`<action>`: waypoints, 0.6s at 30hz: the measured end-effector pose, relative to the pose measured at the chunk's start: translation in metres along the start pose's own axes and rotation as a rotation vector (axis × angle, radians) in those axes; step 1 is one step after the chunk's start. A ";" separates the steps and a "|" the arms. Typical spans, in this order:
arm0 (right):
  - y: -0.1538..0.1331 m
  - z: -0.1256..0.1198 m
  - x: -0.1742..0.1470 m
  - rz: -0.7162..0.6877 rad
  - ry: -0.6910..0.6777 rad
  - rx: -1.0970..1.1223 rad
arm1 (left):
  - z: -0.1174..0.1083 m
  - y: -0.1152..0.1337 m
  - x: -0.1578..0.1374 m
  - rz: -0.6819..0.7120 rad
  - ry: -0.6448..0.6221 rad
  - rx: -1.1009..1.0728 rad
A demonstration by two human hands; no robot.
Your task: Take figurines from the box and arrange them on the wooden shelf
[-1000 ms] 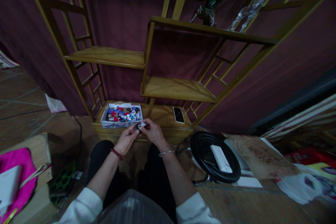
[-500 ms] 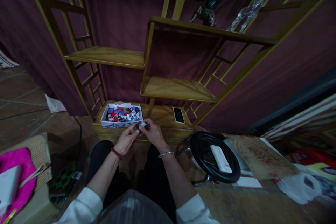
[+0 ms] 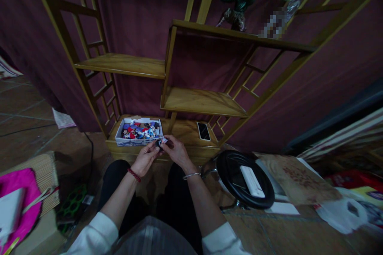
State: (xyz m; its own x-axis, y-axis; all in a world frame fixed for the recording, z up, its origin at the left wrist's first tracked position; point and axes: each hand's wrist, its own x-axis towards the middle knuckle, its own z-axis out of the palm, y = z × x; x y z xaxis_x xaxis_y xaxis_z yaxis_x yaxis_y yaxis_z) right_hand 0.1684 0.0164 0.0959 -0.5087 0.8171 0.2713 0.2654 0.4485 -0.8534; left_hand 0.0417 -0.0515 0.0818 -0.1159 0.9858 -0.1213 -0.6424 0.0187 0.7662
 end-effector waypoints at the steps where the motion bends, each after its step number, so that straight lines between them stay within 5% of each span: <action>1: 0.001 0.000 0.000 -0.008 -0.004 0.007 | 0.000 0.000 0.000 -0.001 -0.001 0.001; 18: 0.005 -0.007 0.000 -0.009 0.001 -0.065 | 0.007 0.000 -0.001 0.001 -0.043 -0.009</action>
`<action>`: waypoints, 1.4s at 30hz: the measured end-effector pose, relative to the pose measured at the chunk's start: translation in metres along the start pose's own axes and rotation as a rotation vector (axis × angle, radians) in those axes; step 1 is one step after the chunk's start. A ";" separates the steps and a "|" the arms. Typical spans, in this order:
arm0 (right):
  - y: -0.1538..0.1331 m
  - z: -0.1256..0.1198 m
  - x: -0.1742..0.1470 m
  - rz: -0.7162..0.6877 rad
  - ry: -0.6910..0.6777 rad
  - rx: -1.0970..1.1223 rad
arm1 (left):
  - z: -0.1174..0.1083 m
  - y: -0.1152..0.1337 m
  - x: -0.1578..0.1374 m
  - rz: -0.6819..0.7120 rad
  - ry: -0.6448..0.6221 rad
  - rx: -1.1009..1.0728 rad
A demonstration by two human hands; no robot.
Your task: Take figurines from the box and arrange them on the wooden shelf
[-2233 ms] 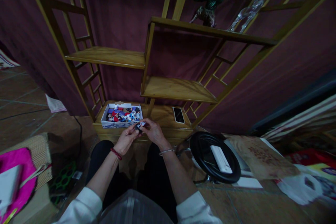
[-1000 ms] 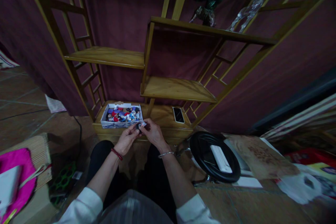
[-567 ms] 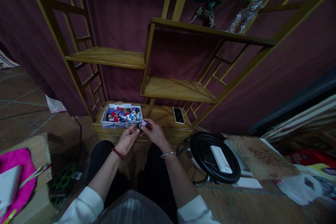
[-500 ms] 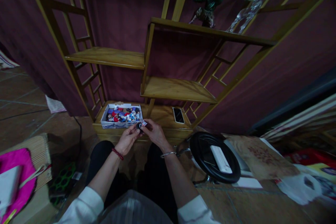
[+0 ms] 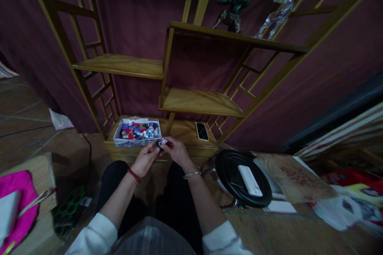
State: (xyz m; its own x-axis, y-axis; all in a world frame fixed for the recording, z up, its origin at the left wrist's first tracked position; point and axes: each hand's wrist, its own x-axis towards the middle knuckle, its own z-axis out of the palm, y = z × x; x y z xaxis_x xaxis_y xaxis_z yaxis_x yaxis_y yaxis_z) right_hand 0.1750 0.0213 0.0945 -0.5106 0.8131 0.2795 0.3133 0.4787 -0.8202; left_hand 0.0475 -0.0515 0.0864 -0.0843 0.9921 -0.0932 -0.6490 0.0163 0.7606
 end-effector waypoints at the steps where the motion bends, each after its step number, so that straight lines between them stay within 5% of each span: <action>1: 0.000 0.000 0.000 0.000 -0.005 0.000 | 0.000 0.000 0.000 0.001 -0.002 -0.001; 21: -0.012 0.002 -0.003 0.042 0.067 -0.111 | 0.004 0.001 -0.001 0.040 0.040 0.035; 42: 0.004 0.007 -0.001 0.022 0.114 0.003 | 0.006 -0.001 0.002 0.045 0.072 -0.025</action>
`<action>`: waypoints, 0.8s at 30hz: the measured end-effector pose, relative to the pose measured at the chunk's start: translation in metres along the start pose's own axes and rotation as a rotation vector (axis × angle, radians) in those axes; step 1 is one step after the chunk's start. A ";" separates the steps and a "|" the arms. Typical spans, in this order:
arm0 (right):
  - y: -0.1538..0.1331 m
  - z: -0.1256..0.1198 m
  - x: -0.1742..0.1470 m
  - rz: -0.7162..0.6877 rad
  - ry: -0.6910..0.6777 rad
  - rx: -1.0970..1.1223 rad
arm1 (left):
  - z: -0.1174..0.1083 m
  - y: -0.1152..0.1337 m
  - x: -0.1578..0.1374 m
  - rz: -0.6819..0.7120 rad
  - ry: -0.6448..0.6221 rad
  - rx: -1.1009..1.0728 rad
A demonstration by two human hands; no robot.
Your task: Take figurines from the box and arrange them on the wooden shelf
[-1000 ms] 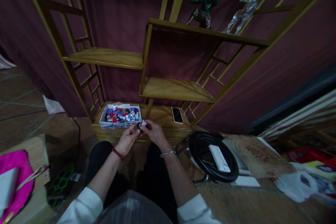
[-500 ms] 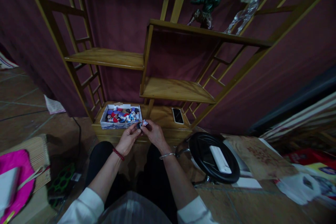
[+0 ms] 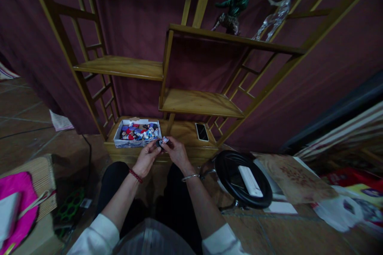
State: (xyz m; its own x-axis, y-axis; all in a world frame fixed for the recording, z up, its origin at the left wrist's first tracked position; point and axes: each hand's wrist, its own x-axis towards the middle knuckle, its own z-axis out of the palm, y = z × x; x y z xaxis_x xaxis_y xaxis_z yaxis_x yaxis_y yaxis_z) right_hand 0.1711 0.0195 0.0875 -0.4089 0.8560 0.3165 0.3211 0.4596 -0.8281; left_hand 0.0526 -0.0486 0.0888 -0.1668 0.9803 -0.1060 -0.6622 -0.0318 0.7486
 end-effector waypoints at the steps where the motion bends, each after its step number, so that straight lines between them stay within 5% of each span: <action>1: 0.000 0.000 0.000 0.000 -0.001 0.001 | 0.000 0.000 0.000 -0.003 -0.001 0.001; 24: -0.004 -0.010 0.001 0.015 -0.072 0.018 | 0.001 0.001 -0.002 -0.013 -0.063 0.057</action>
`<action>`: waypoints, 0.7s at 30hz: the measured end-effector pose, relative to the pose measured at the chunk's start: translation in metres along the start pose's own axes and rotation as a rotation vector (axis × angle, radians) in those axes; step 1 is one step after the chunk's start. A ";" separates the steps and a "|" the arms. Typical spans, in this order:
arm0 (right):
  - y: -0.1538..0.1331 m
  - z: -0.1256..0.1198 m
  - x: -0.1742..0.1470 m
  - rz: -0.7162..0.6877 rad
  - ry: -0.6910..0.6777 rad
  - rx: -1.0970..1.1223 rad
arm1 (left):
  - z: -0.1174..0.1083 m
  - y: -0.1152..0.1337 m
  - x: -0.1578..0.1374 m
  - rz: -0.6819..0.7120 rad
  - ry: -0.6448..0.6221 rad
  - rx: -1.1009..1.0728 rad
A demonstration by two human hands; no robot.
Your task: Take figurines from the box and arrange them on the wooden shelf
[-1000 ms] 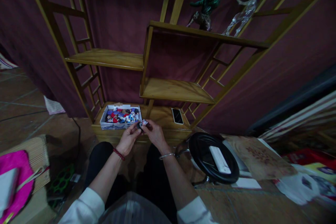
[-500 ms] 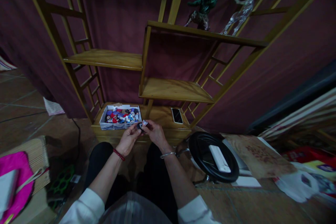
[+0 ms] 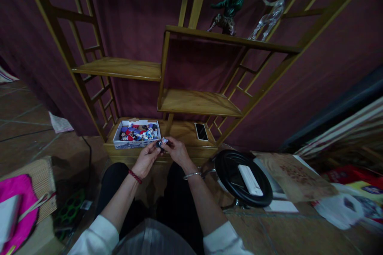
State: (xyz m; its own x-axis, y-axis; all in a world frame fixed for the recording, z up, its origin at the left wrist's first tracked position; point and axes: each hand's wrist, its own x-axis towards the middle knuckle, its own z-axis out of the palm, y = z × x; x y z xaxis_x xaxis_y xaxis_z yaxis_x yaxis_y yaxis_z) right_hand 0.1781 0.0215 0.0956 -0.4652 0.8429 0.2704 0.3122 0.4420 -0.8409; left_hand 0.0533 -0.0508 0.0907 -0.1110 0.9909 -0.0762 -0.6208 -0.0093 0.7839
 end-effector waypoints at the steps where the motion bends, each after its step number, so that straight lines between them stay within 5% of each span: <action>1: 0.000 0.000 0.000 -0.002 0.007 -0.011 | 0.000 0.000 0.000 0.002 0.002 -0.001; 21: -0.005 -0.001 -0.002 -0.014 0.044 -0.071 | 0.004 0.001 0.000 0.011 0.010 0.005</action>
State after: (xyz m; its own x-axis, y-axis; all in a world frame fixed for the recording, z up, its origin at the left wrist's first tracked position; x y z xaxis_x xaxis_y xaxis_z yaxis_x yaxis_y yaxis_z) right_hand 0.1785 0.0177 0.0993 -0.4332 0.8487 0.3035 0.3643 0.4729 -0.8023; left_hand 0.0561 -0.0503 0.0940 -0.1258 0.9893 -0.0738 -0.6158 -0.0196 0.7877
